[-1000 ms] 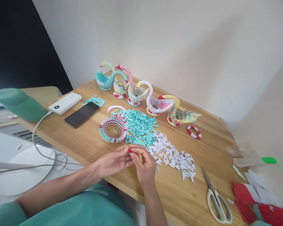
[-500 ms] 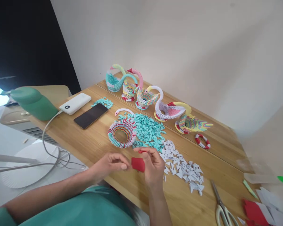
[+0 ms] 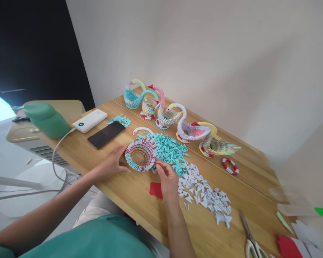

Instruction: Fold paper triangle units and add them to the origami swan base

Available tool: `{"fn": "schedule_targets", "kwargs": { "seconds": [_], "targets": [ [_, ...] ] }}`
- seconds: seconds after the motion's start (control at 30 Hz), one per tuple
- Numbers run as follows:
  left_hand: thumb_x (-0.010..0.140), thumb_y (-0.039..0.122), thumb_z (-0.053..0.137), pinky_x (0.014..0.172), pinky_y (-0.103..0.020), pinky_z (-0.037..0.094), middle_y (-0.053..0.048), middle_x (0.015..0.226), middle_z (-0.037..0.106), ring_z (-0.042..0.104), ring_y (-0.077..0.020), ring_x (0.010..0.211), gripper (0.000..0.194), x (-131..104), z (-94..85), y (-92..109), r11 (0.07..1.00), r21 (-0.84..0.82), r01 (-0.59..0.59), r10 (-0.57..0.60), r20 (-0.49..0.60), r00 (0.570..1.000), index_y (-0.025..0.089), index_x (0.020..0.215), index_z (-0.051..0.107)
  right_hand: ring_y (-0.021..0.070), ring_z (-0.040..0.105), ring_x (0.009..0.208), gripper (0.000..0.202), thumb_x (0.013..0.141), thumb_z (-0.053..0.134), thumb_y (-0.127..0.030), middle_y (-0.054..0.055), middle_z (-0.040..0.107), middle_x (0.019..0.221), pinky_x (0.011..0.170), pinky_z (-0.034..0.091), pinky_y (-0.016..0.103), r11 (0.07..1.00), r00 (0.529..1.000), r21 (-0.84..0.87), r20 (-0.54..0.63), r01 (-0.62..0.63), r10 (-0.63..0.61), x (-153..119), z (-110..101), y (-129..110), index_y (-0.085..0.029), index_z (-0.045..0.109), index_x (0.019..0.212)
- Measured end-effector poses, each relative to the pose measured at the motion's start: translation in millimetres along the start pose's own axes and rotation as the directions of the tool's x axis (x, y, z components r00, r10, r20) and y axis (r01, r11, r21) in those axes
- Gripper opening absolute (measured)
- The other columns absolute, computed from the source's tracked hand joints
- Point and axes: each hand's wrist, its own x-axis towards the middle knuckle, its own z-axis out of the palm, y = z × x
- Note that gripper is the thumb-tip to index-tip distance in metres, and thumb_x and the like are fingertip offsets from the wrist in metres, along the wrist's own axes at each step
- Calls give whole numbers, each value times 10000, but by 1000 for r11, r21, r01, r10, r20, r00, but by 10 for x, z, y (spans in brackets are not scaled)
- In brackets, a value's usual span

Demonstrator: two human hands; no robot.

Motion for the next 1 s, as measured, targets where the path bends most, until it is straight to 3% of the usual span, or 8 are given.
{"fn": "schedule_targets", "kwargs": {
  "seconds": [0.1,0.23,0.37,0.47,0.53,0.7,0.8,1.0],
  "targets": [
    [483,380,909,1124,-508,284,-174,1379,529,460,-370,1287,1021,52,70,-19,991,114,-76,72,36,997,189,1384,470,228,678,953,290,702,786,-414,74,739,1053,701,591,315,995,998,78,24,-61,60,8,-16,-2,-194,728,880],
    [576,459,860,1100,-521,334,-169,1383,508,475,-350,1280,946,64,159,21,970,123,-209,214,-29,976,207,1385,438,194,689,881,289,662,823,-399,39,747,963,676,588,273,975,994,196,23,-109,107,6,-55,-22,-207,734,860],
    [587,575,812,1119,-498,335,-175,1432,413,410,-351,1338,946,79,302,89,919,-105,-380,366,-128,922,219,1376,429,162,685,784,283,637,844,-393,18,742,903,637,584,256,949,992,291,46,-122,114,-38,-65,-59,-214,735,828],
    [607,604,784,1096,-495,375,-171,1467,371,402,-353,1347,974,86,406,141,871,-293,-394,375,-123,919,240,1409,368,166,687,748,309,624,847,-412,22,744,868,607,579,265,951,993,287,45,-116,108,-63,-127,-90,-214,730,830],
    [628,580,786,1090,-499,383,-167,1465,381,418,-350,1336,964,79,449,163,865,-326,-381,371,-96,924,246,1419,348,177,693,722,323,634,836,-430,34,752,842,600,573,283,967,996,236,11,-92,92,-69,-226,-130,-212,723,844],
    [653,526,794,1134,-538,291,-168,1461,371,328,-361,1388,910,53,490,166,868,-129,-480,471,-93,877,250,1414,377,146,644,591,270,731,760,-415,19,728,715,609,535,289,976,970,-153,-166,153,-178,-144,-452,-369,-203,743,898],
    [682,476,792,1126,-559,284,-169,1448,361,320,-354,1387,874,50,500,188,826,-26,-563,560,-73,825,268,1417,368,158,653,612,234,776,711,-402,24,728,715,612,533,294,947,970,-251,-90,199,-227,-242,-394,-527,-215,763,907],
    [709,427,787,1097,-564,319,-183,1440,348,337,-356,1370,843,45,511,246,781,61,-621,624,-52,780,272,1420,361,176,685,682,200,820,667,-376,32,744,746,675,556,316,967,978,-152,67,205,-197,-333,-207,-610,-231,773,908]
  ]
}}
